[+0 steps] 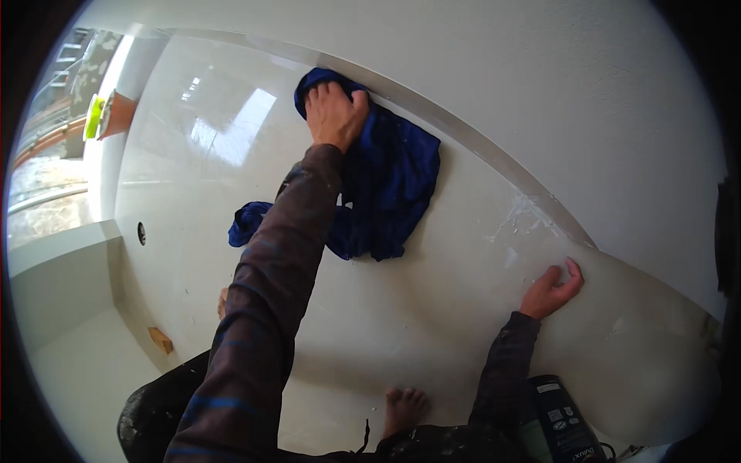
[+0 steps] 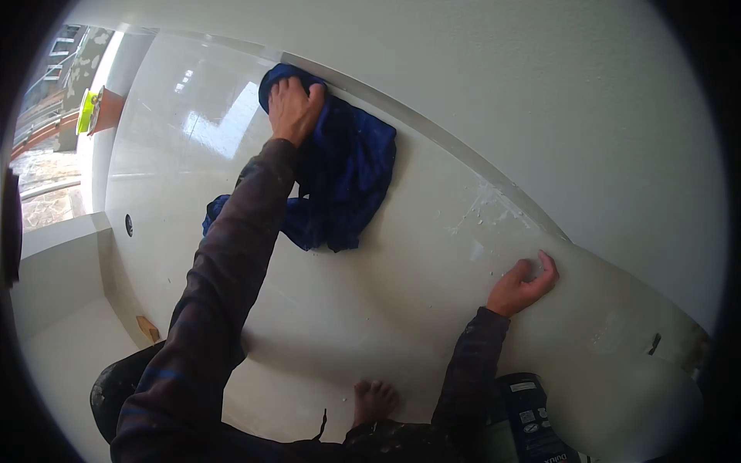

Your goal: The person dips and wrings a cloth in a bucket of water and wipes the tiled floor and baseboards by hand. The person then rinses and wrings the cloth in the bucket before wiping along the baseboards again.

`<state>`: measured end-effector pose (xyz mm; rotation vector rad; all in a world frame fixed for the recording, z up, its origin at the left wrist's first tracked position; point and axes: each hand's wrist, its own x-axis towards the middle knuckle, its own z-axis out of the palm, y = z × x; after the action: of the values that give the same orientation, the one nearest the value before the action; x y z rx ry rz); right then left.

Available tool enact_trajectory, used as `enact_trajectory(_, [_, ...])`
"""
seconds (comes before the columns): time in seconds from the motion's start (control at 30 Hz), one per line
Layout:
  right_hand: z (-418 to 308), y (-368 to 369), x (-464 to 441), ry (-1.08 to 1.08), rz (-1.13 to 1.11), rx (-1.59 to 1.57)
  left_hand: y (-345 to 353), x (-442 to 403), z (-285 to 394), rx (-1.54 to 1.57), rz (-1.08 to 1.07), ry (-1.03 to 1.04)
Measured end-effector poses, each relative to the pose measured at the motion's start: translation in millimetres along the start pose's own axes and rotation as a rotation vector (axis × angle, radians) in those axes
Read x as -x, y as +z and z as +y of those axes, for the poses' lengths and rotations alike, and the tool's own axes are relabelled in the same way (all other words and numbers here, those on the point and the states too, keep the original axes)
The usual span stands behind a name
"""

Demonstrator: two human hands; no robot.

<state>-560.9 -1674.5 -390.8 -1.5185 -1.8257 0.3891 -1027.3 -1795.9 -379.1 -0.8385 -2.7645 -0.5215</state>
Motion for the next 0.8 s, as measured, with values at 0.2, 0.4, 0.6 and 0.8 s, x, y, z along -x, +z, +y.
enact_trajectory(0.2, [-6, 0, 0, 0.010, 0.003, 0.020, -44, 118, 102, 0.338, -0.173, 0.469])
enact_trajectory(0.4, [5, -1, -1, 0.021, -0.029, 0.004, -60, 151, 108, 0.722, -0.236, 0.241])
enact_trajectory(0.6, [8, -1, -4, -0.032, -0.035, 0.079, -46, 35, -32, 0.258, -0.068, -0.289])
enact_trajectory(0.8, [-6, -3, -5, -0.077, -0.059, 0.099, -7, -103, -106, -0.073, -0.147, -0.312])
